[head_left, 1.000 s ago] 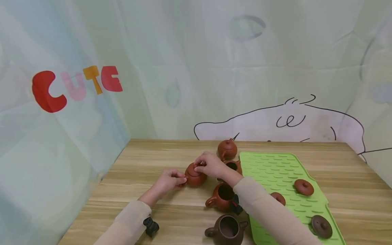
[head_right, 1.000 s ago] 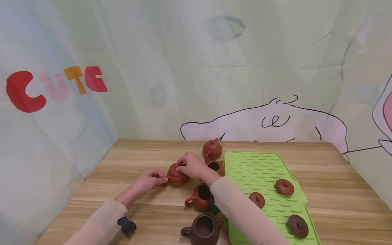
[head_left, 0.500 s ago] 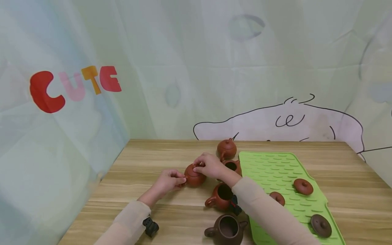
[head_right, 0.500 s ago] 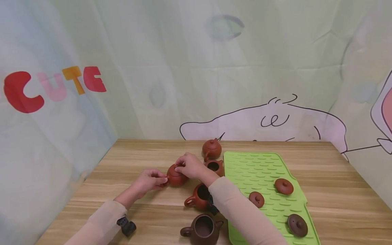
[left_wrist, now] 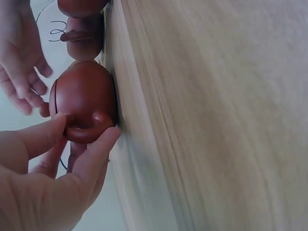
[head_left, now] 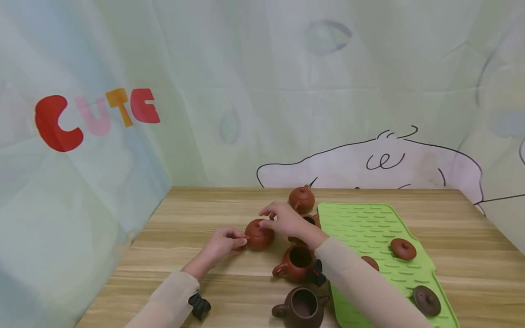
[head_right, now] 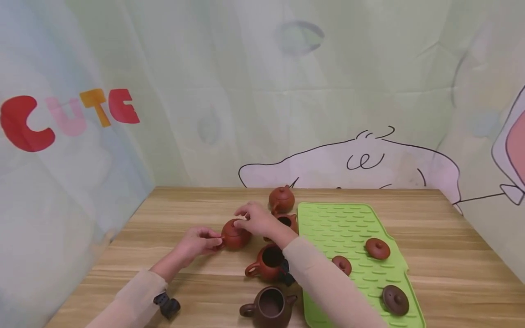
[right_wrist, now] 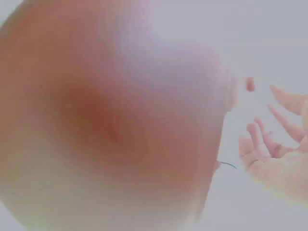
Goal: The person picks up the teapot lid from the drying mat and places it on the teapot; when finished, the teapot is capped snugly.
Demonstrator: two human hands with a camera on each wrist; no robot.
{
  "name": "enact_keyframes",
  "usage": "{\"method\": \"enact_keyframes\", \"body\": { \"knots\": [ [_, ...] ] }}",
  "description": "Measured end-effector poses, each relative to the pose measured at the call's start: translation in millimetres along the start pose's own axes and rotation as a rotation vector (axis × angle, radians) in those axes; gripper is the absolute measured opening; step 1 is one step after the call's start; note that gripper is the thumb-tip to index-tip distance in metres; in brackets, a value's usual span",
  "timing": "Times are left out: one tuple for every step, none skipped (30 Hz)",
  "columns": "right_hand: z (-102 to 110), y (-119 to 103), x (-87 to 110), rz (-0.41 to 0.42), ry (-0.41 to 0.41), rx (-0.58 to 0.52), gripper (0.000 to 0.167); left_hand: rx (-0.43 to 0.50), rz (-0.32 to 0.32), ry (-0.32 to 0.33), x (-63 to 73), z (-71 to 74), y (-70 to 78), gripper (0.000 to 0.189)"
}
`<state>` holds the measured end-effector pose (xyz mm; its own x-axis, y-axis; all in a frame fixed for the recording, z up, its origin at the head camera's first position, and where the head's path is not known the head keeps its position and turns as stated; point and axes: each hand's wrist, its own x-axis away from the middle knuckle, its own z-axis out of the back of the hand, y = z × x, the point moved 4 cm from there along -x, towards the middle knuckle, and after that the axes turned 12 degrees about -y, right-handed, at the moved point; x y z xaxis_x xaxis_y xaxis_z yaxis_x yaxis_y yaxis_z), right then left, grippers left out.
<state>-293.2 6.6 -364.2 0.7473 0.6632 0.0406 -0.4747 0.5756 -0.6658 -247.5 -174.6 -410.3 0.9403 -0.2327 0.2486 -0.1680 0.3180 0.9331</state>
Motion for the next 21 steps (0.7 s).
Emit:
{"method": "enact_keyframes", "body": {
  "knots": [
    [3.8, -1.1, 3.3, 0.005, 0.007, -0.005, 0.028, 0.007, 0.001, 0.007, -0.2, 0.0, -0.2, 0.009],
    [7.9, -2.4, 7.2, 0.011, 0.018, -0.008, 0.029, 0.013, 0.001, 0.013, -0.3, 0.1, -0.1, 0.01],
    [12.0, -3.8, 11.4, 0.022, 0.028, -0.013, 0.03, 0.016, -0.003, 0.02, -0.3, 0.3, 0.3, 0.013],
    [16.1, -5.2, 15.9, 0.029, 0.038, -0.016, 0.03, 0.008, -0.01, 0.034, -0.1, 1.0, 1.2, 0.016],
    [20.3, -6.5, 20.5, 0.04, 0.047, -0.019, 0.03, -0.012, -0.022, 0.052, -0.2, 2.0, 2.6, 0.019],
    [24.6, -7.6, 25.3, 0.058, 0.059, -0.02, 0.029, -0.032, -0.034, 0.07, -0.1, 2.9, 4.8, 0.022],
    [28.9, -8.6, 30.5, 0.075, 0.069, -0.019, 0.029, -0.052, -0.046, 0.091, 0.2, 3.8, 7.2, 0.026],
    [33.2, -8.6, 35.7, 0.089, 0.08, -0.018, 0.028, -0.074, -0.056, 0.113, 0.7, 4.7, 10.2, 0.029],
    [37.8, -8.9, 41.1, 0.106, 0.088, -0.011, 0.028, -0.094, -0.069, 0.133, 0.9, 5.2, 13.6, 0.032],
    [42.4, -8.6, 47.0, 0.113, 0.094, -0.01, 0.028, -0.118, -0.084, 0.151, 0.7, 5.5, 17.4, 0.034],
    [47.1, -7.5, 53.6, 0.118, 0.103, -0.002, 0.028, -0.124, -0.104, 0.162, 0.4, 4.8, 21.5, 0.034],
    [51.9, -6.5, 60.1, 0.117, 0.111, 0.002, 0.028, -0.117, -0.122, 0.169, 0.3, 3.2, 25.4, 0.034],
    [56.5, -5.0, 66.8, 0.119, 0.119, 0.007, 0.028, -0.115, -0.142, 0.176, 0.3, 1.3, 29.2, 0.034],
    [60.5, -3.2, 73.2, 0.125, 0.129, 0.02, 0.028, -0.106, -0.166, 0.181, 0.6, -1.4, 32.7, 0.034],
    [64.5, -1.6, 80.2, 0.123, 0.137, 0.029, 0.027, -0.091, -0.191, 0.182, 1.1, -4.7, 35.8, 0.034],
    [68.0, 0.8, 87.2, 0.117, 0.147, 0.04, 0.027, -0.079, -0.215, 0.185, 1.5, -8.4, 38.4, 0.033],
    [71.2, 3.3, 93.9, 0.117, 0.161, 0.054, 0.027, -0.061, -0.236, 0.184, 2.2, -12.7, 40.7, 0.032],
    [74.2, 5.6, 100.3, 0.122, 0.173, 0.065, 0.027, -0.045, -0.25, 0.18, 2.8, -17.1, 42.4, 0.031],
    [76.9, 8.0, 106.9, 0.124, 0.184, 0.076, 0.026, -0.028, -0.266, 0.169, 3.4, -21.7, 43.9, 0.031],
    [79.3, 10.1, 113.7, 0.122, 0.194, 0.088, 0.026, -0.015, -0.28, 0.158, 3.9, -26.2, 45.1, 0.031],
    [81.3, 12.3, 120.6, 0.117, 0.203, 0.096, 0.026, -0.005, -0.292, 0.146, 4.4, -30.4, 46.2, 0.03]
  ]
}}
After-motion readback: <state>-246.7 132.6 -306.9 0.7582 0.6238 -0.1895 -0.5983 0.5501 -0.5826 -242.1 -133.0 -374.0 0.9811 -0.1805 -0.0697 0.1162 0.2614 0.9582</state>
